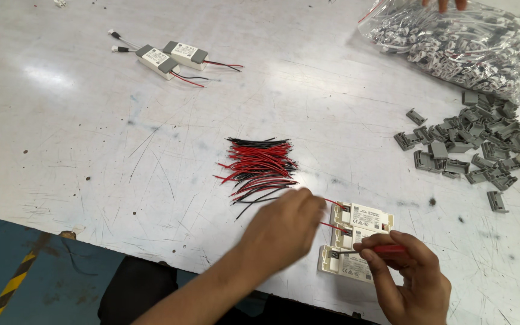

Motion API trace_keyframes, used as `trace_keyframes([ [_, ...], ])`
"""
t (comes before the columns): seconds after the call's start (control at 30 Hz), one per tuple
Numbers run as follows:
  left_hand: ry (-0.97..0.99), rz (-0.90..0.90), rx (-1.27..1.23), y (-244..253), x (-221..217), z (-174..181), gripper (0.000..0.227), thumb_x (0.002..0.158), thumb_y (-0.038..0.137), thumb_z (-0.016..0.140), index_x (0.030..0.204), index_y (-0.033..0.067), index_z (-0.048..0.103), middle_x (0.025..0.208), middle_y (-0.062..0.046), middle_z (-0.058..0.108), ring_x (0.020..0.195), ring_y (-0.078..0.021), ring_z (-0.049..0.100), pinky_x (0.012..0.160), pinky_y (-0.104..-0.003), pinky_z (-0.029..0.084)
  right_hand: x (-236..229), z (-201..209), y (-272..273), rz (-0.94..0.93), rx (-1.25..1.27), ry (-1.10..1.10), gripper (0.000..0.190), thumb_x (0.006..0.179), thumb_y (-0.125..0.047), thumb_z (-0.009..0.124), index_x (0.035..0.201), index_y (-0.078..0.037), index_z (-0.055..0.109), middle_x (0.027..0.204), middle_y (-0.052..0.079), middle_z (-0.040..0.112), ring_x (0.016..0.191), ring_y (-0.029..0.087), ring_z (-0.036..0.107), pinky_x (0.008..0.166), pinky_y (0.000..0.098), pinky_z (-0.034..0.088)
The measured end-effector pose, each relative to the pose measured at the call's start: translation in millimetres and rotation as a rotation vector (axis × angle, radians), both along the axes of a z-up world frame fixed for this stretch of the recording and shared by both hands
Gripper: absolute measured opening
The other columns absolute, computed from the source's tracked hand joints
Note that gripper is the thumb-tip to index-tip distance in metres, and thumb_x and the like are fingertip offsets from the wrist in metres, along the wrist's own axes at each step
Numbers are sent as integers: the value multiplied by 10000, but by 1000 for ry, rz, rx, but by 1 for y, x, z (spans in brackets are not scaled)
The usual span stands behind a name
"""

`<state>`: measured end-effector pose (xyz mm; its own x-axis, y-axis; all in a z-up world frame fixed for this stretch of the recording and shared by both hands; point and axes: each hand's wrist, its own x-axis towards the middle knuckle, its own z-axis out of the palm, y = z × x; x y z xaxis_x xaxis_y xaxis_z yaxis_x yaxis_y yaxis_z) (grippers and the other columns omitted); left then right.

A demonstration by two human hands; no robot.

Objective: The person assembles small white electrical components by inserting red and black wires into terminal blocks and securing them with a screwdriver. They then attach gray plastic clips to the components and place them on the table. The process is repeated for multiple units.

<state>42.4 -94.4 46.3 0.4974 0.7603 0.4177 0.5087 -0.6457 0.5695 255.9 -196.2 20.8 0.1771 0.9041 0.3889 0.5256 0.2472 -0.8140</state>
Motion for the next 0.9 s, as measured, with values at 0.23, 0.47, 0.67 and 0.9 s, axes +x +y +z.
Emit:
trace_keyframes([
  [0.23, -2, 300, 360, 62, -40, -16, 106, 841, 126, 699, 907, 96, 777, 999, -59, 730, 954, -266, 650, 859, -424, 518, -1, 5, -3, -8, -18, -23, 527, 866, 59, 667, 1318, -69, 429, 986, 151, 762, 981, 246, 791, 858, 394, 669],
  [0.47, 46, 341, 206, 65, -39, -8, 97, 938, 153, 713, 930, 75, 770, 926, -31, 729, 886, -224, 652, 836, -377, 525, -4, 2, -5, -24, -45, -24, 534, 849, 66, 672, 1311, -59, 436, 969, 177, 765, 970, 261, 790, 865, 404, 681],
  [0.67, -268, 206, -263, 57, -36, -4, 95, 920, 83, 659, 993, 50, 709, 923, -29, 738, 801, -130, 702, 728, -293, 570, -3, 24, 18, 103, 187, 236, 439, 986, 32, 573, 1365, -51, 367, 1045, 121, 702, 980, 216, 751, 899, 349, 656],
  [0.9, -672, -130, -792, 16, -8, 11, 157, 962, 175, 692, 1023, 33, 720, 891, 19, 709, 807, -52, 630, 735, -229, 546, -18, 36, 77, 146, -308, 384, 158, 949, -72, 662, 1089, -12, 703, 689, -5, 524, 548, 50, 380, 456, 212, 306],
])
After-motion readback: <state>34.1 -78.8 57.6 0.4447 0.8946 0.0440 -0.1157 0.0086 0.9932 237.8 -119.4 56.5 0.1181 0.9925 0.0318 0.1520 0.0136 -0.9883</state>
